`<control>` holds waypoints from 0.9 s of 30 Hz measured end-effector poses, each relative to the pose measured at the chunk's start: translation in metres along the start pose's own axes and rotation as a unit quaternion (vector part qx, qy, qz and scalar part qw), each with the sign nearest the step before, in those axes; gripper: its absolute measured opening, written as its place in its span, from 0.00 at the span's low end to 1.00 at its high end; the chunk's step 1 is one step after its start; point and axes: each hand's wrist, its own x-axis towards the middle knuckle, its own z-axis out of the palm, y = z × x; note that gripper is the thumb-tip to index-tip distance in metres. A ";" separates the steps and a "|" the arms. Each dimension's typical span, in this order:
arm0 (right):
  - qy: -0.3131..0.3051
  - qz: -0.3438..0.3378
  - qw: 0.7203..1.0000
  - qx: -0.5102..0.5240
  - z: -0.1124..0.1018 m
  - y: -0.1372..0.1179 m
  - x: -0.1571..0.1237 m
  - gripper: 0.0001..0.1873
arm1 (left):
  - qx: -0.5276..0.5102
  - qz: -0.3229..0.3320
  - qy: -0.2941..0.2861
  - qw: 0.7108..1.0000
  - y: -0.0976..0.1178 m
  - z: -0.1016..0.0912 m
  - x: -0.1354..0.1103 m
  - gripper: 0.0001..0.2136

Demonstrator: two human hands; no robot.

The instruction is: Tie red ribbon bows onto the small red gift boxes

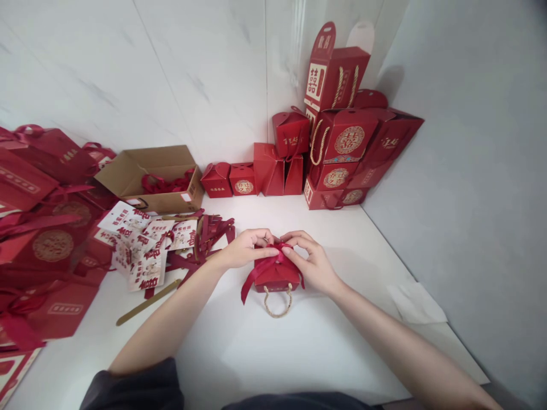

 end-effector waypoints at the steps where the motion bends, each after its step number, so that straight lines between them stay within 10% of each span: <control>1: 0.001 -0.008 1.000 0.001 0.001 0.000 -0.001 0.07 | 0.002 -0.002 -0.002 1.000 0.001 0.000 0.000 0.12; 20: 0.050 -0.146 0.986 -0.055 0.006 0.017 -0.001 0.05 | -0.099 0.005 -0.068 0.993 -0.001 -0.005 -0.001 0.09; 27: -0.091 -0.233 0.962 -0.113 -0.013 0.010 0.006 0.10 | -0.052 0.002 -0.031 0.998 -0.003 -0.007 0.001 0.10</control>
